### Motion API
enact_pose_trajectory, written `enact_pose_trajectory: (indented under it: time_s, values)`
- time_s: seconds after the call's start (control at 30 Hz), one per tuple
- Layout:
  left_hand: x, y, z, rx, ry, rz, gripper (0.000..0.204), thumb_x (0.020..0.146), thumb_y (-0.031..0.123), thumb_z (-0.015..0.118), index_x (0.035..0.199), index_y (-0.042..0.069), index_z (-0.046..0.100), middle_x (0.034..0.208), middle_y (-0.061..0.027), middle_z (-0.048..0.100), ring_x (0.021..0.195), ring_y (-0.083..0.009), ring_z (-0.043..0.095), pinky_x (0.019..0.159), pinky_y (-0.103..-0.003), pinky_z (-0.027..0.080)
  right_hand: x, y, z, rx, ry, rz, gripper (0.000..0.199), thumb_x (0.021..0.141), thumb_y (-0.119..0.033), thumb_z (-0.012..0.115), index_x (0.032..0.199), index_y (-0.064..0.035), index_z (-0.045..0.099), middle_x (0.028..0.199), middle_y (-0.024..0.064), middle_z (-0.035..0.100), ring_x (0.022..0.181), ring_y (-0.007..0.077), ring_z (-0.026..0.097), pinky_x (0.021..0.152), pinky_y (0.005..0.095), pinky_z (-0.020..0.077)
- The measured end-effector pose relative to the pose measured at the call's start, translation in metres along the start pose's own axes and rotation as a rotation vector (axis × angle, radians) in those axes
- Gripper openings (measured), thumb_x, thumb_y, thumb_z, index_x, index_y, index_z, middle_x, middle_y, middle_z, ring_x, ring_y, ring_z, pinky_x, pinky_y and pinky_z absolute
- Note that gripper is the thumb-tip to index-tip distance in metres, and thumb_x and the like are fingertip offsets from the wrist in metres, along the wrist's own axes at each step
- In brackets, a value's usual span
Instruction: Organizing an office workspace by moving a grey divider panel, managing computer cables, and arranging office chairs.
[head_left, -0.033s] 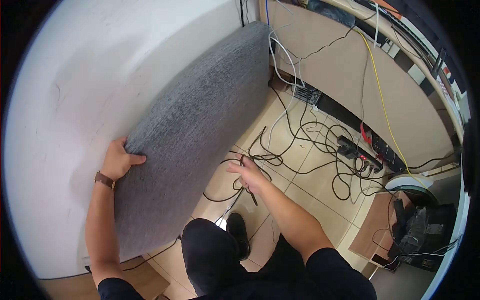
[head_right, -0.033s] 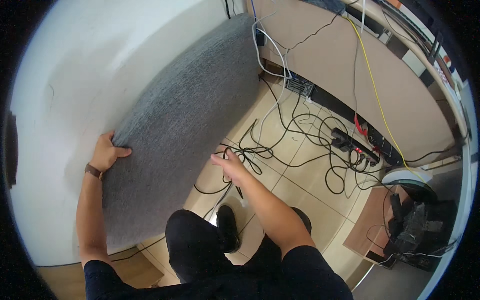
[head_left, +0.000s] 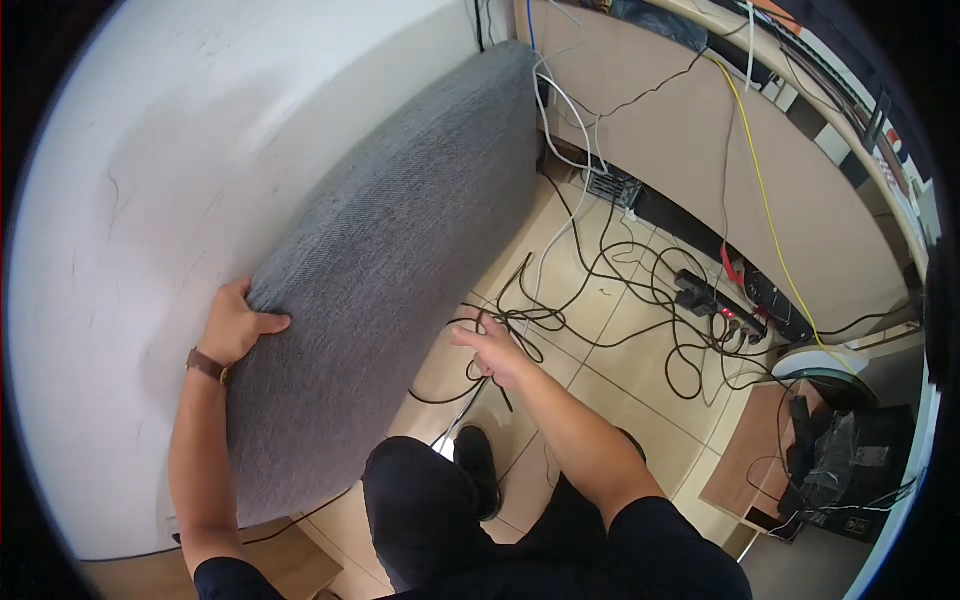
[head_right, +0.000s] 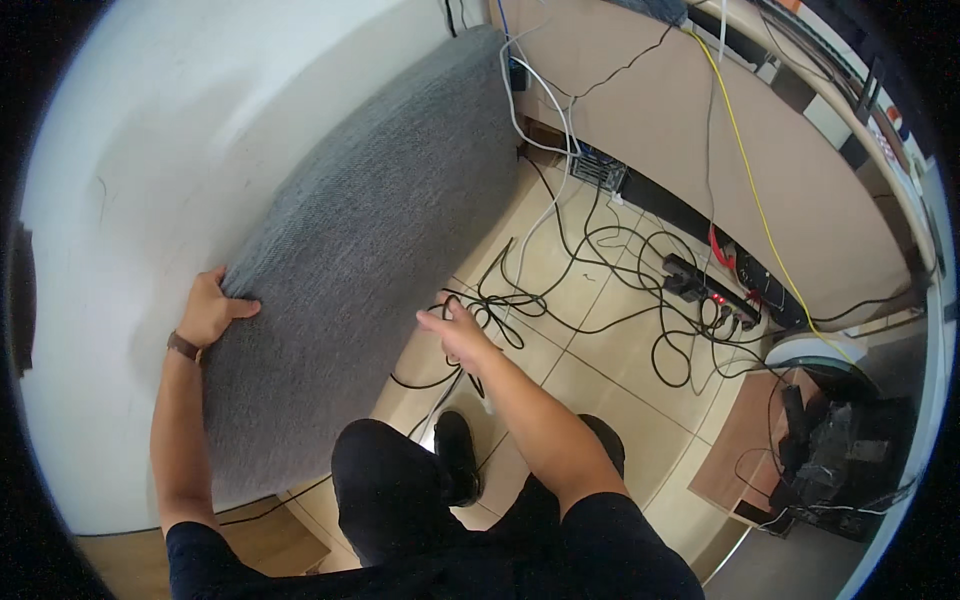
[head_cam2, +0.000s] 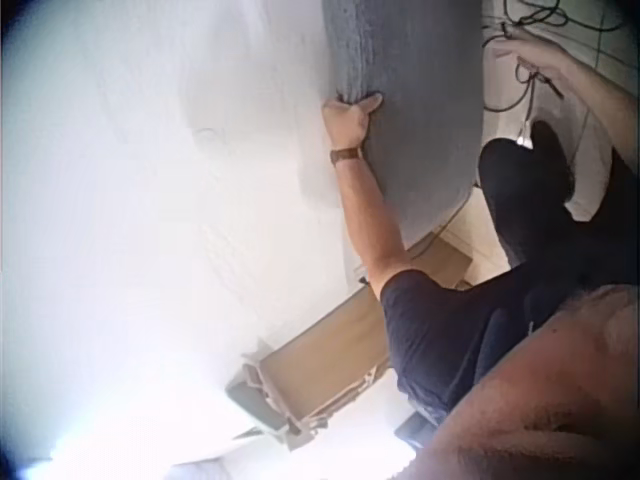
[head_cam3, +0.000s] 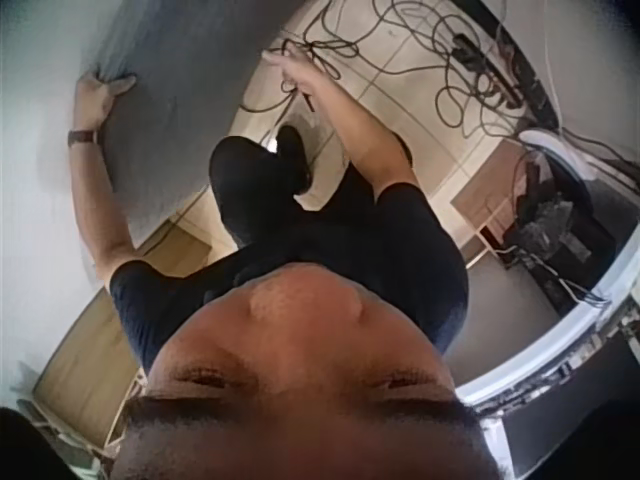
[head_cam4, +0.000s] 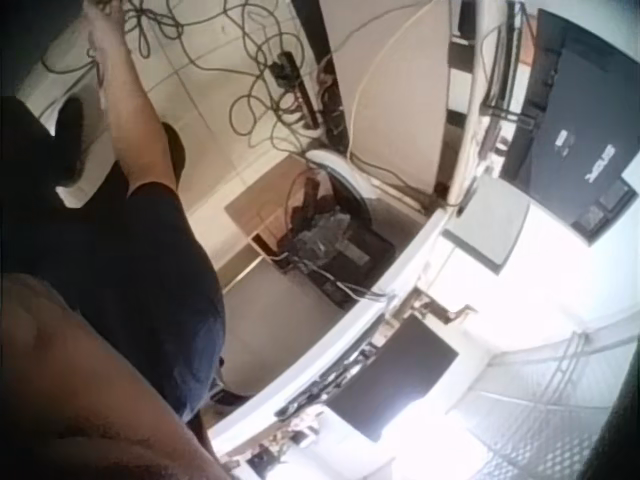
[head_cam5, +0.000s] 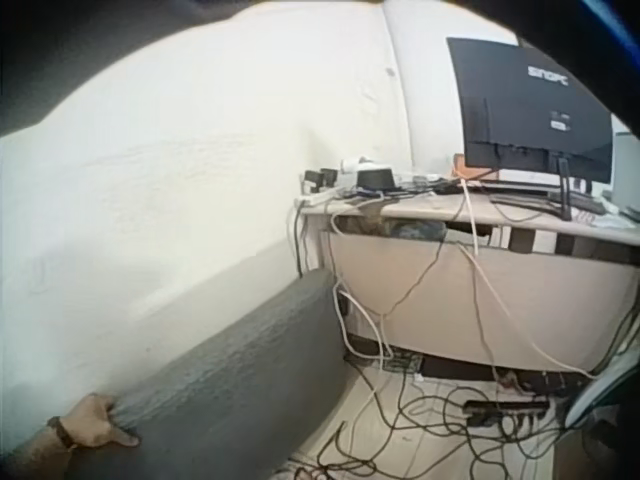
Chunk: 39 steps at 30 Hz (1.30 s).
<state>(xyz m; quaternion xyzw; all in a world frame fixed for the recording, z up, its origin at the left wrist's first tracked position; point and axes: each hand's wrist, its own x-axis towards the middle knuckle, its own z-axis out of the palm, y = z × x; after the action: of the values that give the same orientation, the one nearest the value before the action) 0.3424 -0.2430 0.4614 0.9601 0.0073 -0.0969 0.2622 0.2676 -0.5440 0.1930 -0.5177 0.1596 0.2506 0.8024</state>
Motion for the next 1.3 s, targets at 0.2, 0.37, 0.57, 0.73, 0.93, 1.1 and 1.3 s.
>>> enact_pose_trajectory:
  time_s: [0.2, 0.37, 0.57, 0.73, 0.93, 1.1, 1.3]
  values:
    - [-0.012, -0.043, 0.016, -0.228, -0.04, -0.024, 0.043, 0.067, 0.008, 0.078, 0.104, -0.01, 0.065, 0.091, -0.0126, 0.069, 0.083, -0.0222, 0.065, 0.078, -0.035, 0.051, 0.002, 0.014, 0.06, -0.136, 0.011, -0.159, 0.103, 0.081, -0.04, 0.077, 0.152, 0.0019, 0.016, 0.136, 0.0243, 0.051, 0.126, 0.0271, 0.052, 0.102, 0.0359, 0.044]
    - [-0.02, -0.013, 0.044, -0.157, 0.017, -0.017, 0.043, 0.071, 0.011, 0.079, 0.105, -0.01, 0.064, 0.092, -0.0156, 0.07, 0.086, -0.0204, 0.065, 0.078, -0.034, 0.051, 0.027, 0.007, 0.059, -0.362, 0.213, -0.275, 0.115, 0.076, -0.041, 0.081, 0.151, 0.008, 0.009, 0.152, 0.0274, 0.029, 0.139, 0.0316, 0.038, 0.111, 0.0364, 0.0354]
    - [-0.006, -0.019, 0.042, 0.397, 0.471, 0.16, 0.049, 0.07, 0.027, 0.082, 0.111, 0.003, 0.069, 0.105, -0.0163, 0.069, 0.094, -0.035, 0.064, 0.086, -0.042, 0.051, 0.058, -0.023, 0.082, -0.372, 0.12, -0.188, 0.106, 0.07, -0.046, 0.082, 0.145, 0.0015, 0.025, 0.098, 0.0147, 0.058, 0.055, 0.0149, 0.046, 0.042, 0.0337, 0.0356]
    - [-0.043, -0.016, 0.069, 0.78, 0.811, 0.335, 0.048, 0.073, 0.028, 0.08, 0.114, 0.008, 0.067, 0.121, -0.0128, 0.061, 0.114, -0.0326, 0.054, 0.093, -0.042, 0.045, 0.057, -0.044, 0.075, -0.264, 0.005, 0.066, 0.077, 0.077, -0.042, 0.078, 0.129, -0.0012, 0.04, 0.089, 0.0099, 0.054, 0.054, 0.0113, 0.04, 0.041, 0.0253, 0.0293]
    - [-0.182, -0.143, 0.157, 0.332, 0.616, 0.418, 0.049, 0.073, 0.018, 0.081, 0.118, 0.009, 0.063, 0.12, -0.0136, 0.061, 0.099, -0.0259, 0.062, 0.08, -0.037, 0.05, 0.014, -0.089, 0.073, 0.025, -0.059, 0.18, 0.025, 0.095, -0.024, 0.057, 0.113, -0.0076, 0.052, 0.102, 0.0167, 0.064, 0.056, 0.0066, 0.038, 0.043, 0.0214, 0.0321]
    - [-0.171, -0.143, 0.265, -0.373, -0.129, 0.252, 0.074, 0.076, 0.028, 0.082, 0.139, 0.006, 0.049, 0.131, -0.0129, 0.058, 0.098, -0.0194, 0.062, 0.086, -0.034, 0.052, -0.029, -0.145, 0.11, 0.376, -0.326, 0.025, 0.02, 0.101, -0.017, 0.044, 0.101, 0.0012, 0.052, 0.092, 0.0117, 0.059, 0.056, 0.0077, 0.039, 0.048, 0.0208, 0.0328]
    - [-0.123, -0.124, 0.323, -0.523, -0.732, -0.014, 0.043, 0.092, 0.031, 0.065, 0.12, -0.001, 0.057, 0.104, -0.0135, 0.063, 0.09, -0.0189, 0.063, 0.081, -0.032, 0.052, 0.055, -0.236, -0.007, 0.517, -1.301, 0.069, 0.076, 0.086, -0.041, 0.071, 0.138, 0.0047, 0.039, 0.127, 0.0243, 0.057, 0.111, 0.0269, 0.061, 0.098, 0.0412, 0.0466]
